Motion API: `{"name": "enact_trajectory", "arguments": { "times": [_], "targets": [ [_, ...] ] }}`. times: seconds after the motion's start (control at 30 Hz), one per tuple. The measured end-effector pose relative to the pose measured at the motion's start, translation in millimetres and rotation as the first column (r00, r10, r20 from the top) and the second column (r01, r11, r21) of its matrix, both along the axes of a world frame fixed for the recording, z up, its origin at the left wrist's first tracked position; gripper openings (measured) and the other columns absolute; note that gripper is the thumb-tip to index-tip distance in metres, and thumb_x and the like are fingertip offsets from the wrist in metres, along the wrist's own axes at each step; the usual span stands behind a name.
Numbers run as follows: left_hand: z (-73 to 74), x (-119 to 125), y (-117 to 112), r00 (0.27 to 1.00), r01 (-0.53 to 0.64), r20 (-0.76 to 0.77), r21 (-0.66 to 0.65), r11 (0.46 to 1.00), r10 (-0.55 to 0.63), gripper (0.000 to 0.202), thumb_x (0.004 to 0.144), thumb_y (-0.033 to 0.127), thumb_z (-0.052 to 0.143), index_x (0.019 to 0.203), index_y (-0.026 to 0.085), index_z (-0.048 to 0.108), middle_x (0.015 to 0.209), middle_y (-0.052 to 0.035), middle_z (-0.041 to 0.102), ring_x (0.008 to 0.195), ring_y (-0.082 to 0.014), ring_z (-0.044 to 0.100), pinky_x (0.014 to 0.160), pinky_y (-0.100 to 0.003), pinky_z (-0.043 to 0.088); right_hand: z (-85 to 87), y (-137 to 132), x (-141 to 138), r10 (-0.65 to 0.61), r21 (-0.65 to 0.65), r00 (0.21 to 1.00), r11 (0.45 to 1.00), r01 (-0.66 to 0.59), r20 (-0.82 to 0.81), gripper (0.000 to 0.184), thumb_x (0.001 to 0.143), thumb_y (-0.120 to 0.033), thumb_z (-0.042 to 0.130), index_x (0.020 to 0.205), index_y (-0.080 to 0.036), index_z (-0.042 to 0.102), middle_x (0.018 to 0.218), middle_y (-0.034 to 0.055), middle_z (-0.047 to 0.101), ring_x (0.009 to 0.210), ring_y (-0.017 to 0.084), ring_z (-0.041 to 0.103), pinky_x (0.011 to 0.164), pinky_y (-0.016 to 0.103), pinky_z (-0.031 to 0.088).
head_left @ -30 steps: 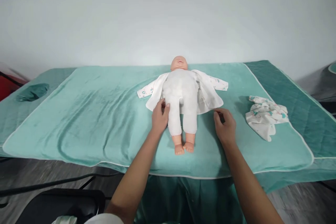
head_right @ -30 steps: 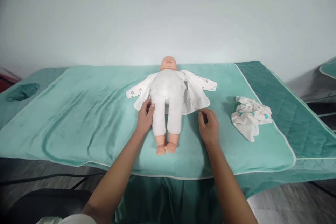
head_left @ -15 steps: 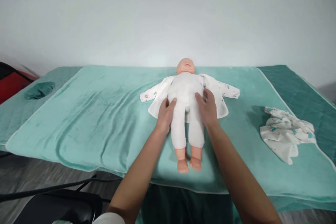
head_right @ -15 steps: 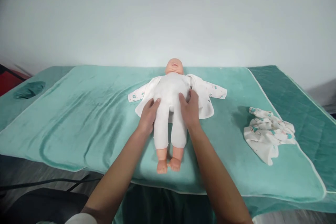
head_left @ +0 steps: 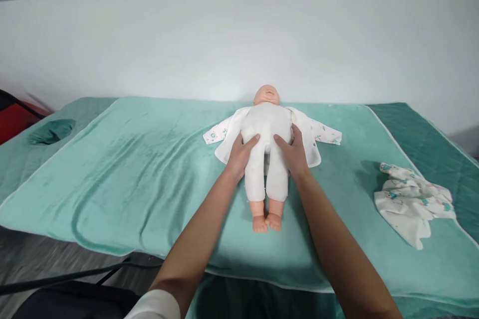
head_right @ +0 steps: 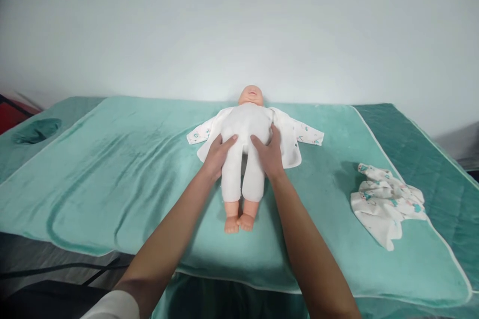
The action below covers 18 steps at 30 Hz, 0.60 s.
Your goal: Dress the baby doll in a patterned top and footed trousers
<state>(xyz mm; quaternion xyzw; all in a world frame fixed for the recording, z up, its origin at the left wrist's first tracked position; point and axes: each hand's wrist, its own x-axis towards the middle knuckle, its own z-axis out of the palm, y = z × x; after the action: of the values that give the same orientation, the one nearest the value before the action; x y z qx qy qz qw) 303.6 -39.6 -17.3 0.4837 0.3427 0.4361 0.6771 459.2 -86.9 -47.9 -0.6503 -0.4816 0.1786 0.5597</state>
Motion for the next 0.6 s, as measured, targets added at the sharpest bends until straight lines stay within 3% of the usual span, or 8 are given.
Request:
{"name": "enact_trajectory", "arguments": {
  "times": [0.17,0.27,0.37,0.47,0.53,0.6],
  "targets": [
    [-15.4,-4,6,0.998,-0.033,-0.053,0.087,0.996,0.037,0.051,0.092,0.047,0.06,0.136,0.021,0.056,0.137,-0.013,0.064,0.116,-0.0257,0.067,0.098,-0.04,0.056,-1.8,-4,2,0.014,0.015,0.982,1.0,-0.011,-0.187,0.072,0.086,-0.063,0.062,0.144,-0.027,0.041,0.151,0.011,0.047,0.132,0.031,0.048,0.105,0.051,0.046],
    [-24.2,-12,9,0.972,-0.143,-0.163,0.177,0.974,0.172,0.041,0.095,0.047,0.056,0.126,0.022,0.063,0.137,-0.0093,0.064,0.125,-0.0244,0.061,0.109,-0.04,0.048,-2.4,-11,8,0.02,0.03,0.972,0.999,-0.014,-0.233,0.061,0.088,-0.061,0.06,0.136,-0.024,0.049,0.143,0.0113,0.055,0.125,0.029,0.055,0.102,0.047,0.048],
    [-30.5,-22,9,0.905,-0.192,-0.307,0.323,0.927,0.294,0.036,0.098,0.044,0.049,0.12,0.021,0.066,0.129,-0.0074,0.068,0.123,-0.0223,0.06,0.112,-0.04,0.043,-6.3,-21,16,-0.054,0.0,0.977,0.998,0.055,-0.205,0.046,0.092,-0.054,0.055,0.124,-0.022,0.057,0.125,0.0108,0.066,0.11,0.026,0.063,0.095,0.044,0.051],
    [-35.9,-35,1,0.834,-0.122,-0.432,0.462,0.878,0.343,0.033,0.1,0.04,0.044,0.116,0.021,0.065,0.119,-0.006,0.071,0.112,-0.0205,0.064,0.103,-0.037,0.047,-11.4,-38,19,-0.113,-0.078,0.993,0.99,0.114,0.014,0.029,0.093,-0.044,0.053,0.107,-0.02,0.063,0.103,0.0094,0.07,0.092,0.024,0.064,0.082,0.04,0.051],
    [-40.2,-45,-8,0.783,-0.044,-0.514,0.516,0.856,0.35,0.031,0.1,0.038,0.043,0.116,0.022,0.064,0.114,-0.0055,0.072,0.105,-0.0206,0.066,0.097,-0.036,0.049,-12.9,-53,19,-0.041,-0.111,0.962,0.991,0.074,0.268,0.02,0.094,-0.035,0.051,0.094,-0.02,0.064,0.092,0.0088,0.069,0.087,0.024,0.061,0.078,0.039,0.048],
    [-45.0,-54,-16,0.737,0.051,-0.579,0.562,0.825,0.349,0.03,0.1,0.035,0.041,0.118,0.022,0.062,0.114,-0.0069,0.072,0.104,-0.0222,0.067,0.095,-0.037,0.05,-12.6,-68,17,0.078,-0.142,0.868,0.99,-0.009,0.491,0.018,0.094,-0.027,0.048,0.087,-0.021,0.063,0.089,0.009,0.067,0.086,0.025,0.058,0.079,0.038,0.044]
  ]
}}
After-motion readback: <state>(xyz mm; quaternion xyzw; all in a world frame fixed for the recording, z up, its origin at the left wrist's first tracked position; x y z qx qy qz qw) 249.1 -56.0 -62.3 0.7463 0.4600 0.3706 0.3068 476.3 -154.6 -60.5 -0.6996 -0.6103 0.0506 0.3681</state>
